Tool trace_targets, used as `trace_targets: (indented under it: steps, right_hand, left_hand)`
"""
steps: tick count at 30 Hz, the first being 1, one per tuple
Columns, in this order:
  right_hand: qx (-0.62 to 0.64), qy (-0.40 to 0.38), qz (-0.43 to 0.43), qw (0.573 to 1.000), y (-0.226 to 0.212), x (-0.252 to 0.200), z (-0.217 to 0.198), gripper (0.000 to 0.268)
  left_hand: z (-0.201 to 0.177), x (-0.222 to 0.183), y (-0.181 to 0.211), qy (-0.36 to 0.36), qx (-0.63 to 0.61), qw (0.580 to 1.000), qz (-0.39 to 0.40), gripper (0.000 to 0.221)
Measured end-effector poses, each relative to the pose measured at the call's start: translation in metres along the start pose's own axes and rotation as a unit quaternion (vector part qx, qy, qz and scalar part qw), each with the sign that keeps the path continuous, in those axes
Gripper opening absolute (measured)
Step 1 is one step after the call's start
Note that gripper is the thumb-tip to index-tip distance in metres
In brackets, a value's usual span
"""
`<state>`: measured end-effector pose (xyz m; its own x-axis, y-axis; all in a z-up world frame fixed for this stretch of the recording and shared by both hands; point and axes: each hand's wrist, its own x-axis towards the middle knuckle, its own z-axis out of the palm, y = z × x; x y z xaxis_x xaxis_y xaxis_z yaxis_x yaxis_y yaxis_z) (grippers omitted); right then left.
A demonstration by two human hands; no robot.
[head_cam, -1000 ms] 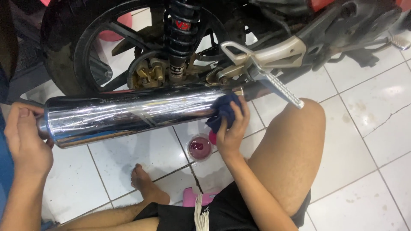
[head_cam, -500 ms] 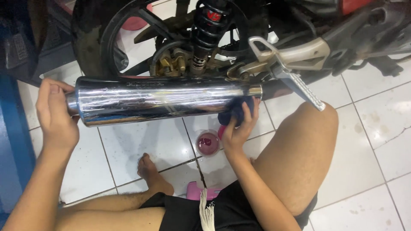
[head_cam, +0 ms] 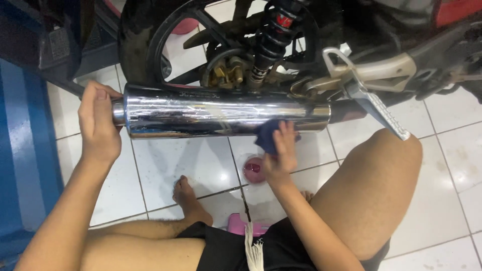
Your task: The person sits on the floor and cleans a motorcycle exhaust pipe. They spray a pink liquid onto the chrome surface, scrub it with a pink sponge, and wipe it with a blue cloth. The person repeats the process of spraying and scrubbing to clean the exhaust.
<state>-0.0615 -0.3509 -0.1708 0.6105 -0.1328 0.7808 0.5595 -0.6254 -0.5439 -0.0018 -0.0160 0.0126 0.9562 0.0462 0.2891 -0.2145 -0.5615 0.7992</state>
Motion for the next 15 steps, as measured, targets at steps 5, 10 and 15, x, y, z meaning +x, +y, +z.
trace_targets:
  steps: [5,10,15]
  right_hand:
    - [0.01,-0.029,-0.027,0.999,-0.003,0.005,-0.005,0.039]
    - [-0.029,0.06,-0.024,0.997,-0.001,0.02,0.002,0.044]
    - [-0.011,0.08,-0.079,0.994,-0.006,0.026,0.022,0.028]
  left_hand:
    - [-0.001,-0.001,-0.002,-0.006,-0.012,1.0,0.005,0.038]
    - [-0.002,0.007,-0.023,0.007,-0.006,1.0,0.017,0.038]
    - [-0.001,0.007,-0.027,0.013,-0.015,1.0,0.011,0.038]
